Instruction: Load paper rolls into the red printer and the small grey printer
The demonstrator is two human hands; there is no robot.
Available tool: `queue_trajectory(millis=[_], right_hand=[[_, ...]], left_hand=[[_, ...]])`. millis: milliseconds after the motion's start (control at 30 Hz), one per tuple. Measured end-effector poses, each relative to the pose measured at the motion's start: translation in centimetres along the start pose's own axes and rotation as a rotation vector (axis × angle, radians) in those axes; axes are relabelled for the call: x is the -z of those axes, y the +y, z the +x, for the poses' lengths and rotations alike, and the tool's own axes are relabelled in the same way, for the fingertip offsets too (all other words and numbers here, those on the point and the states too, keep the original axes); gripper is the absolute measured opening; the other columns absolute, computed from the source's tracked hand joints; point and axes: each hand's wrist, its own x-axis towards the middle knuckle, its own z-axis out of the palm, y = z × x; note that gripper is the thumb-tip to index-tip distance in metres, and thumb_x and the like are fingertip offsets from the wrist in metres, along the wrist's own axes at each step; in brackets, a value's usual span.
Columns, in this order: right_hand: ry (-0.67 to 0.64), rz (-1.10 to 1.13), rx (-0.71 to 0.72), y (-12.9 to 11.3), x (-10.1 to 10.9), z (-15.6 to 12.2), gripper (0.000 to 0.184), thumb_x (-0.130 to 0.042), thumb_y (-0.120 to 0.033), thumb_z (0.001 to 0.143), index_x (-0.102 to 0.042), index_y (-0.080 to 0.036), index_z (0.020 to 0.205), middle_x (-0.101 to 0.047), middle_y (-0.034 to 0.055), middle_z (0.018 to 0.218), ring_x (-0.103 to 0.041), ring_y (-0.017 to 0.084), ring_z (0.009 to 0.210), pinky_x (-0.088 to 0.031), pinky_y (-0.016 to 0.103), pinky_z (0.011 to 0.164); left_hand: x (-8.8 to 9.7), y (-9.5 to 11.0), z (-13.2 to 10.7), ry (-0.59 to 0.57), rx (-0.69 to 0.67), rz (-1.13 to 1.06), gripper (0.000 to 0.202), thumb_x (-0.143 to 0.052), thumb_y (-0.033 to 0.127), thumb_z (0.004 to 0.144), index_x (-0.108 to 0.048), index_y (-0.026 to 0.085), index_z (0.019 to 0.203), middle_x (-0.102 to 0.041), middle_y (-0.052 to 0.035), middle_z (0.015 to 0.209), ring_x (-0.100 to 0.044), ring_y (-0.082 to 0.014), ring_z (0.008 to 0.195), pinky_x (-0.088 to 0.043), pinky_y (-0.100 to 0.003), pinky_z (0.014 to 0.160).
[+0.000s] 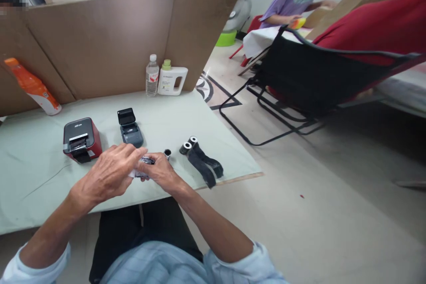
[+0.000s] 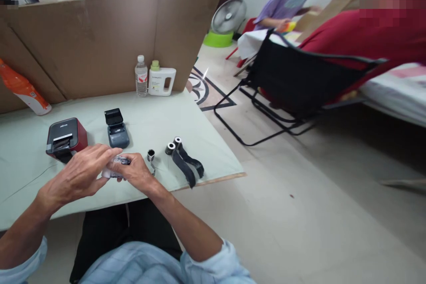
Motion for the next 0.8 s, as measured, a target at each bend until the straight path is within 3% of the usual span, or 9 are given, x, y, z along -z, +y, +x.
queue_trajectory(millis=[100,200,300,367,433,533,633,700,800], right_hand=[[-0.062,0.142,-0.033,0.4,0.1,0.1,0.047,-0.092,-0.057,0.067,-0.071,-0.015,0.072,-0.062,-0.0003,0.062,-0.053,0.01,0.053,-0.043,0.024,0.049],[-0.16,0.347,-0.074,0.7,-0.2,0.0,0.053,-0.093,-0.062,0.063,-0.071,-0.014,0.073,-0.06,-0.0005,0.061,-0.05,0.009,0.051,-0.04,0.023,0.046],[-0.224,0.48,-0.061,0.8,-0.8,0.0,0.06,-0.094,-0.067,0.059,-0.072,-0.014,0.077,-0.062,-0.0003,0.063,-0.049,0.008,0.05,-0.041,0.023,0.047],[-0.229,0.495,-0.049,0.7,-0.8,0.0,0.061,-0.094,-0.068,0.059,-0.071,-0.014,0.077,-0.062,-0.0003,0.064,-0.049,0.008,0.05,-0.041,0.023,0.047],[-0.2,0.442,-0.056,0.6,-0.6,0.0,0.058,-0.092,-0.066,0.062,-0.07,-0.014,0.074,-0.061,-0.0006,0.062,-0.049,0.009,0.051,-0.04,0.023,0.046],[-0.141,0.253,-0.076,0.4,0.0,-0.1,0.051,-0.092,-0.061,0.067,-0.07,-0.015,0.07,-0.06,-0.0009,0.059,-0.051,0.01,0.051,-0.04,0.023,0.048],[-0.092,0.052,-0.048,0.2,0.3,-0.1,0.045,-0.09,-0.056,0.07,-0.071,-0.015,0.069,-0.062,-0.0007,0.06,-0.054,0.011,0.054,-0.043,0.024,0.052],[-0.078,0.033,-0.034,0.2,0.3,-0.1,0.044,-0.09,-0.055,0.071,-0.071,-0.015,0.069,-0.063,-0.0006,0.061,-0.054,0.011,0.055,-0.043,0.025,0.053],[-0.132,0.195,-0.072,0.4,0.2,-0.1,0.049,-0.092,-0.058,0.066,-0.071,-0.015,0.071,-0.06,-0.0011,0.06,-0.051,0.01,0.052,-0.04,0.024,0.049]], left_hand=[[-1.2,-0.6,-0.3,0.119,-0.032,-0.177,0.063,-0.069,0.011,0.082,-0.053,0.022,0.142,-0.069,-0.0116,0.122,-0.068,-0.0293,0.112,-0.057,-0.047,0.099],[-3.2,-1.0,-0.6,0.302,-0.018,-0.592,0.071,-0.084,0.023,0.08,-0.051,0.026,0.144,-0.069,-0.0101,0.124,-0.069,-0.026,0.111,-0.058,-0.042,0.1],[-5.7,-0.6,-0.6,0.473,0.031,-1.043,0.077,-0.089,0.039,0.079,-0.049,0.027,0.144,-0.07,-0.0099,0.119,-0.071,-0.0251,0.104,-0.062,-0.037,0.087],[-6.5,-0.3,-0.5,0.511,0.061,-1.206,0.077,-0.085,0.046,0.083,-0.046,0.029,0.147,-0.069,-0.0104,0.121,-0.072,-0.025,0.1,-0.063,-0.035,0.078],[-6.1,-0.3,-0.6,0.466,0.056,-1.134,0.078,-0.085,0.042,0.083,-0.045,0.029,0.149,-0.068,-0.0112,0.125,-0.071,-0.0259,0.104,-0.063,-0.037,0.081],[-3.9,-0.8,-0.8,0.284,-0.006,-0.679,0.08,-0.085,0.022,0.078,-0.048,0.026,0.149,-0.067,-0.012,0.129,-0.067,-0.0287,0.116,-0.058,-0.045,0.101],[-1.8,-1.0,-0.9,0.13,-0.043,-0.268,0.07,-0.071,0.007,0.078,-0.054,0.024,0.145,-0.069,-0.0123,0.126,-0.066,-0.0309,0.117,-0.056,-0.05,0.102],[-1.3,-1.0,-0.9,0.115,-0.042,-0.197,0.067,-0.067,0.005,0.079,-0.056,0.023,0.143,-0.069,-0.0126,0.124,-0.067,-0.0315,0.115,-0.056,-0.05,0.1],[-2.0,-1.2,-0.9,0.194,-0.022,-0.417,0.075,-0.077,0.012,0.079,-0.051,0.026,0.148,-0.068,-0.0111,0.126,-0.068,-0.0292,0.115,-0.054,-0.047,0.105]])
